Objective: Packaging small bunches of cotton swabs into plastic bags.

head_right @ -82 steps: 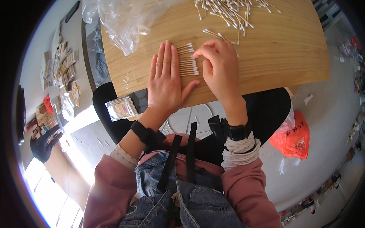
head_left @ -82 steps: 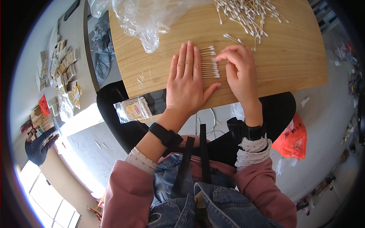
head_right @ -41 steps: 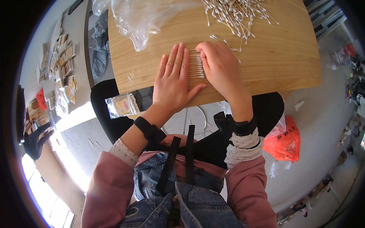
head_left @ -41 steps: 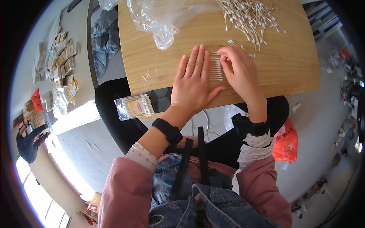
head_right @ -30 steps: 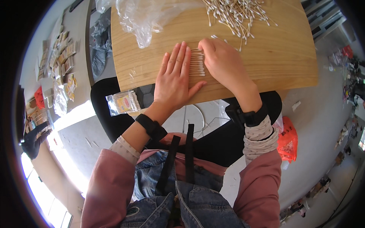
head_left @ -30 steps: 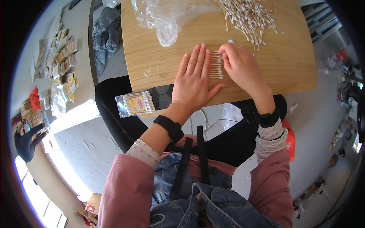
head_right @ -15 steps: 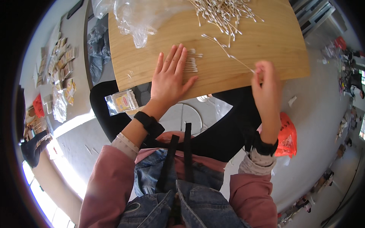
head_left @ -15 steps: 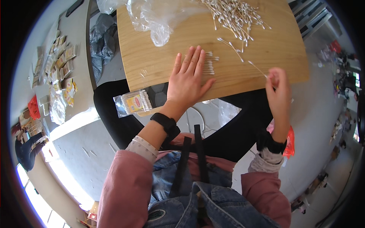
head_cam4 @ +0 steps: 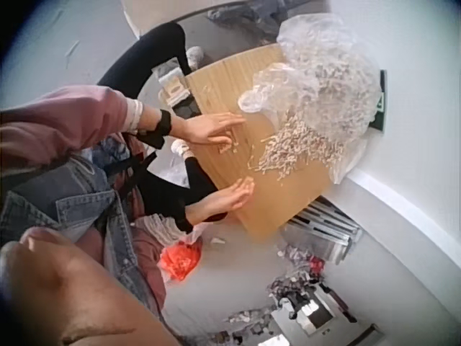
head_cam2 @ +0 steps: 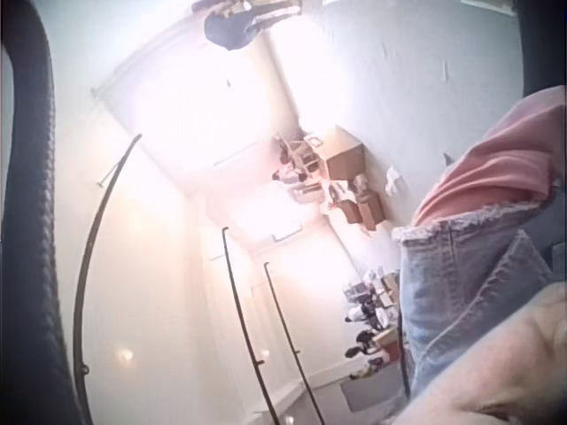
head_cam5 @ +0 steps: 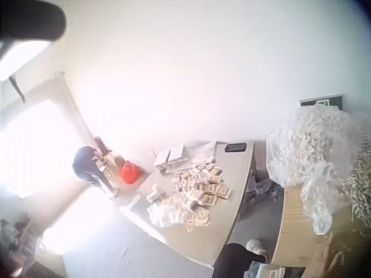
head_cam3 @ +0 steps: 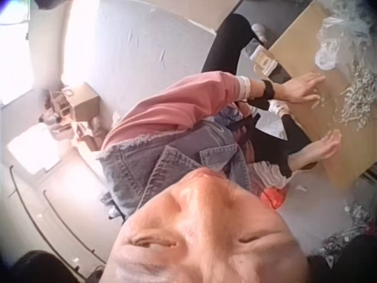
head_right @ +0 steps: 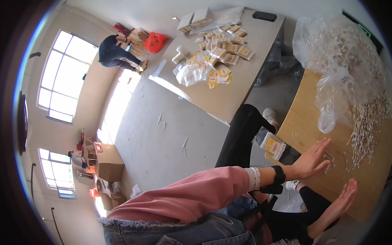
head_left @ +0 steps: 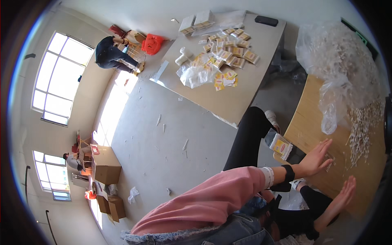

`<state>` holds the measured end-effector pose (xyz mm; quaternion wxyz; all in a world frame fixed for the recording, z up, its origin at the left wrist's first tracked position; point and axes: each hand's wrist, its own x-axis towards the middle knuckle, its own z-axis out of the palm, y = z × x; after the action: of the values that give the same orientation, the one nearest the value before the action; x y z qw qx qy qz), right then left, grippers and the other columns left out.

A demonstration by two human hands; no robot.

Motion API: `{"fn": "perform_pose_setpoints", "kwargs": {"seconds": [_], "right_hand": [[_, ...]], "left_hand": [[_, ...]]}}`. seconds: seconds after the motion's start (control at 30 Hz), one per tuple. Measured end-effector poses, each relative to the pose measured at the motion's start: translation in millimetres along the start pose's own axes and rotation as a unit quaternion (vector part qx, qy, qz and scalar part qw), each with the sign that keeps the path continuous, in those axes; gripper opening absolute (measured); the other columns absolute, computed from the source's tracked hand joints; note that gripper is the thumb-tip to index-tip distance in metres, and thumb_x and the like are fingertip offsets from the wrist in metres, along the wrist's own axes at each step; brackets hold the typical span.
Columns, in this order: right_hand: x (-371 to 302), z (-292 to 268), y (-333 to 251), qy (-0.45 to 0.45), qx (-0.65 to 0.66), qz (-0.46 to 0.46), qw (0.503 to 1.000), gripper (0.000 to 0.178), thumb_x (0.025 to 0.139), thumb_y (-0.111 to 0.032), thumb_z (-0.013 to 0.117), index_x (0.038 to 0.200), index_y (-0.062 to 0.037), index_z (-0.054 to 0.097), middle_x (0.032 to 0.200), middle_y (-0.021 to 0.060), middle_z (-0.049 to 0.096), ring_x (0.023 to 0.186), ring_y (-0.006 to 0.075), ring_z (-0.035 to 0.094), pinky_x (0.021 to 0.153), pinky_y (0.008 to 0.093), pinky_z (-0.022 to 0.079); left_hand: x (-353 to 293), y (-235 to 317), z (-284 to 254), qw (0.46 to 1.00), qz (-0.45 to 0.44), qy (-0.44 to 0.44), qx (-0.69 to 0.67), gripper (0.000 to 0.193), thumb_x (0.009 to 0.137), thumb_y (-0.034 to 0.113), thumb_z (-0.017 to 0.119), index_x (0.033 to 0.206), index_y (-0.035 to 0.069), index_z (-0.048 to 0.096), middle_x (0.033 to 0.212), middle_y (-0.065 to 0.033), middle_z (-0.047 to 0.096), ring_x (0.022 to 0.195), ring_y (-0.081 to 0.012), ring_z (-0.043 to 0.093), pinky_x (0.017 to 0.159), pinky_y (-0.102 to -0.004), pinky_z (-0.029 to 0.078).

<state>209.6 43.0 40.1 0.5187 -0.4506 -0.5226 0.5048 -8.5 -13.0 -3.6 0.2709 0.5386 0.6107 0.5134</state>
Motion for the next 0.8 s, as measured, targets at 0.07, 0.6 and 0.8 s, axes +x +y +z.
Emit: {"fn": "perform_pose_setpoints", "kwargs": {"seconds": [0.07,0.6,0.8], "right_hand": [[27.7,26.4,57.6,-0.018,0.038,0.035,0.999,0.050,0.104,-0.035,0.041,0.134,0.0054,0.045,0.138,0.0202,0.050,0.132,0.0272,0.045,0.114,0.0393,0.030],[14.6,87.5,66.6,0.007,-0.011,-0.023,1.000,0.046,0.106,-0.035,0.038,0.130,0.0021,0.050,0.135,0.0137,0.050,0.128,0.0233,0.044,0.111,0.0387,0.032],[-1.2,115.5,65.9,-0.059,0.047,-0.009,0.997,0.038,0.106,-0.029,0.040,0.126,-0.0002,0.054,0.126,0.0121,0.057,0.121,0.0207,0.052,0.107,0.0340,0.038]], "left_hand": [[3.8,3.8,3.5,0.997,-0.041,0.036,-0.060,0.067,0.100,0.032,0.050,0.149,-0.003,0.021,0.150,-0.0265,0.030,0.143,-0.0384,0.026,0.118,-0.0430,0.022],[9.4,11.7,34.5,0.971,-0.061,0.119,-0.199,0.058,0.102,0.028,0.046,0.147,-0.002,0.027,0.151,-0.0226,0.033,0.141,-0.0344,0.030,0.116,-0.0382,0.025],[3.6,7.2,6.4,0.951,-0.112,0.119,-0.264,0.052,0.104,0.024,0.044,0.147,-0.002,0.030,0.149,-0.0198,0.038,0.141,-0.0271,0.033,0.115,-0.0353,0.025]]}}
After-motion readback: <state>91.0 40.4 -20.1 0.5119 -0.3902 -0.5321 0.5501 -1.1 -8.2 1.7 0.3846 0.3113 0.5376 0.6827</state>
